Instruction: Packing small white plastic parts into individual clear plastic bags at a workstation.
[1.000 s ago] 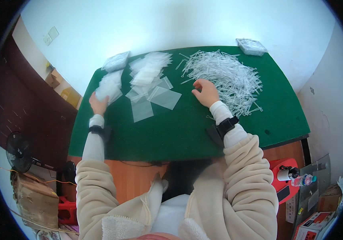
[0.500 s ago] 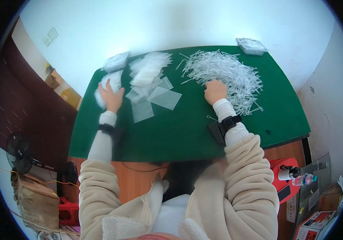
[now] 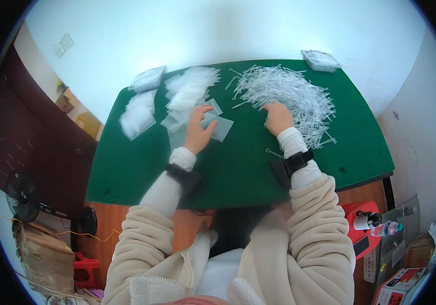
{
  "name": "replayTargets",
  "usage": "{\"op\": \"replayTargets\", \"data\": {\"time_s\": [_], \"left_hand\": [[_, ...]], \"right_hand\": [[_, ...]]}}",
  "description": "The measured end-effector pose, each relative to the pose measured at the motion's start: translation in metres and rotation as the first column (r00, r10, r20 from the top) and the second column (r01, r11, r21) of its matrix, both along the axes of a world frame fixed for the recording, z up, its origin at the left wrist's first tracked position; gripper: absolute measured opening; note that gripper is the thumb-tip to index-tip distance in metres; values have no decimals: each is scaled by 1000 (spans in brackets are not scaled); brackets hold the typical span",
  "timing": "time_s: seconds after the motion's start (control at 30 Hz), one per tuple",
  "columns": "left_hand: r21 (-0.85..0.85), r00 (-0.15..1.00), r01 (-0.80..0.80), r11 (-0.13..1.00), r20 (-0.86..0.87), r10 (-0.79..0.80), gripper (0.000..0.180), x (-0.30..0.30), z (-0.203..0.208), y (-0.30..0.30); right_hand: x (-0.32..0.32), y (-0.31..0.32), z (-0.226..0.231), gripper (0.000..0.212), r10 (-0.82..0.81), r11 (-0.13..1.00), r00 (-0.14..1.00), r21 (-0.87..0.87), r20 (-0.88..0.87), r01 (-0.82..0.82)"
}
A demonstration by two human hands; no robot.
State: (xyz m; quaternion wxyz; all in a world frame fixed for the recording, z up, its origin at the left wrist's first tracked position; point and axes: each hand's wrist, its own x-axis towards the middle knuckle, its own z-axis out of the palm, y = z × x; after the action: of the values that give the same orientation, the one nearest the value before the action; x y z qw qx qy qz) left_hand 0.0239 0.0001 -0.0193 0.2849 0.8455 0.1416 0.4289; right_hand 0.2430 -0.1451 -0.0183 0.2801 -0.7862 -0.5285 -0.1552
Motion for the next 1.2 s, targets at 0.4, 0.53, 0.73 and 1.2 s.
{"op": "replayTargets", "data": {"time_s": [0.4,0.53,0.73,1.2], "left_hand": [[-97,997,78,992,-16,-80,24,-1,0,-4],[-59,994,113,992,10,-113,19,0,-1,-5],[-77,993,113,991,-3,-114,17,0,-2,-5],[-275,971,224,935,-19,-238,18,2,0,-11]], "right_hand": [[-6,1,16,20,-101,894,995,-438,21,100],[-4,-5,6,12,-43,956,983,-277,179,92],[-7,-5,7,12,26,949,999,-314,-27,-33],[-37,10,18,5,465,881,754,155,-465,-447]]}}
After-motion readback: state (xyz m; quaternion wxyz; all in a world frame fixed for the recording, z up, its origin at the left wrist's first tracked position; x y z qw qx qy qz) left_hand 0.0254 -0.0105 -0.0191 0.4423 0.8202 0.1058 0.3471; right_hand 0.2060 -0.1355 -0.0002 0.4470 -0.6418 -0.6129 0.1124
